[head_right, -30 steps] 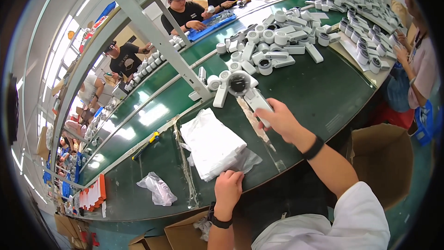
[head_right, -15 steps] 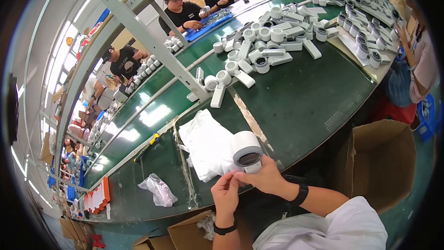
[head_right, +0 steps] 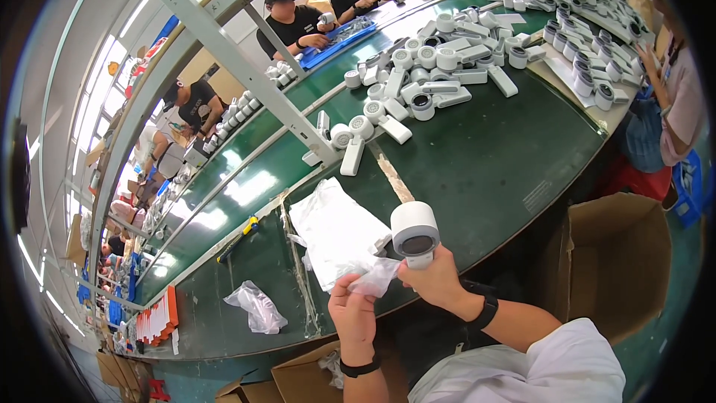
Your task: The person packages handheld fans by hand, picking up a fan from a pile, sliding it into a plastic bag, and placing the bagged fan onto the table. After bagging several fans, the person moves the group of bagged fans into a cardboard box.
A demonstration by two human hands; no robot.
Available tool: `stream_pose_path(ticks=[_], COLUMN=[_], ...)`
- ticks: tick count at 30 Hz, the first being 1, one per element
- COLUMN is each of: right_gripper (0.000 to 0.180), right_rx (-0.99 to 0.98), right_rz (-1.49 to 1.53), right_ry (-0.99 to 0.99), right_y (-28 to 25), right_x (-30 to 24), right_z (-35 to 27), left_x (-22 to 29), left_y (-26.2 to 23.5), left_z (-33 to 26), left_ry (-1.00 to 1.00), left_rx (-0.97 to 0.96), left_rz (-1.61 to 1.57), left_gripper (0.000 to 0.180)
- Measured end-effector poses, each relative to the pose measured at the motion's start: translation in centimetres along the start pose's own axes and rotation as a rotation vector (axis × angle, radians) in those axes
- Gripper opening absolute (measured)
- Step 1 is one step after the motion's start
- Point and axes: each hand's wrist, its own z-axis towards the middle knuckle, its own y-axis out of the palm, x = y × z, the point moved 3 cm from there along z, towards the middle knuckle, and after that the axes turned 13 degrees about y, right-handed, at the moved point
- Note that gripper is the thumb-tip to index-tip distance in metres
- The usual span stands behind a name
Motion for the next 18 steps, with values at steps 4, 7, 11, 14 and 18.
stream_pose_path(ticks=[4,7,11,14,18], right_gripper=[0.016,0.026,0.050,0.063,0.078], right_rx=[-0.012,-0.009,-0.362,-0.626,-0.602], right_rz=[-0.090,-0.251,-0.520,-0.777,-0.967], right_ry=[-0.033,-0.165,-0.003,-0.087,-0.076], right_y=[-0.6,-2.3,-5.8,-6.0,-5.4], right_x=[-0.4,-1.2,-3.3,-4.1,-4.2], right_z=[-0.9,-1.5,-3.2,-4.0,-3.5], left_x=[0.2,0.1,0.4,1.0,0.9], left_y=[0.7,0.5,0.6,2.2,2.3], left_z=[0.0,0.3,0.6,0.8,0.6], left_ry=[0.002,0.002,0.010,0.069,0.109], left_rx=[-0.010,0.077,0.035,-0.017,-0.159], left_rz=[0.385,0.291,0.355,0.475,0.554], left_gripper=[0.016,0.015,0.019,0.022,0.017])
